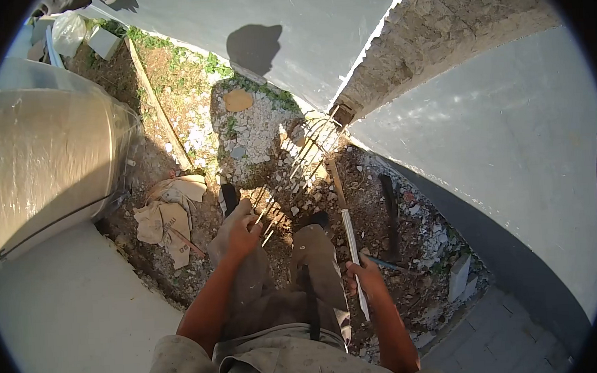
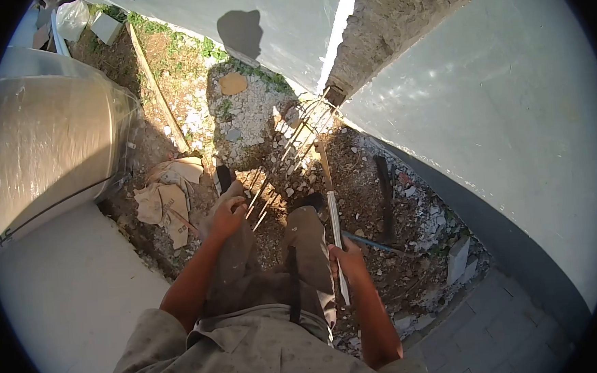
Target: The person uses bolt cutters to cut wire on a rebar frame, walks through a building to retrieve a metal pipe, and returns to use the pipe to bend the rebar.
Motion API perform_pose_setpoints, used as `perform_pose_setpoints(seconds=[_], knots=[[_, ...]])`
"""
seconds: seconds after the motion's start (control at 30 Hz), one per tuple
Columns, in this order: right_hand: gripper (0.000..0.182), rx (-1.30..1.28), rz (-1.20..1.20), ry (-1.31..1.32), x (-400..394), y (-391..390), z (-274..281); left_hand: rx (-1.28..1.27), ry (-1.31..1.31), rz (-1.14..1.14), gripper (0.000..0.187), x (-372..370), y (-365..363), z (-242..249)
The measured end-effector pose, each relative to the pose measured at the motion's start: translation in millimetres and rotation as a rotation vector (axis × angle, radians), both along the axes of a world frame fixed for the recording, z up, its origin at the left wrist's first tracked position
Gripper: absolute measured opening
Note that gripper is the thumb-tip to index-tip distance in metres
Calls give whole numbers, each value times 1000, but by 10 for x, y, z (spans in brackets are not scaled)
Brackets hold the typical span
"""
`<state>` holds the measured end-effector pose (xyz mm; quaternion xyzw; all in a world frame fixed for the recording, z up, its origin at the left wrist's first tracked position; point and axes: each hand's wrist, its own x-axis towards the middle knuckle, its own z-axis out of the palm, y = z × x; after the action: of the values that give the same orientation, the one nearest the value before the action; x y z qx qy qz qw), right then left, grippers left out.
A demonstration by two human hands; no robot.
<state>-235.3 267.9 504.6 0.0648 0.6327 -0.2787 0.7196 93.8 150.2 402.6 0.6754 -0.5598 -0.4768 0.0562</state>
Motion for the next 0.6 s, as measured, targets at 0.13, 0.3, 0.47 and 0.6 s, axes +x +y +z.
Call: perform_pose_setpoints(seconds=[0.13, 0.3, 0.47, 0.6], knots=[[12, -1, -42, 10, 169, -552, 44, 249, -260, -195, 47, 276, 5, -258], [12, 34, -70, 112, 418, -1383, -123, 233, -531, -348, 59, 576, -329, -266], [12, 76, 147, 352, 619, -2218, -668, 323, -404, -279, 62, 903, -1006, -471], [15, 115, 255, 515, 635, -2860, -1186, 338, -436, -291, 58, 953, -1291, -439]])
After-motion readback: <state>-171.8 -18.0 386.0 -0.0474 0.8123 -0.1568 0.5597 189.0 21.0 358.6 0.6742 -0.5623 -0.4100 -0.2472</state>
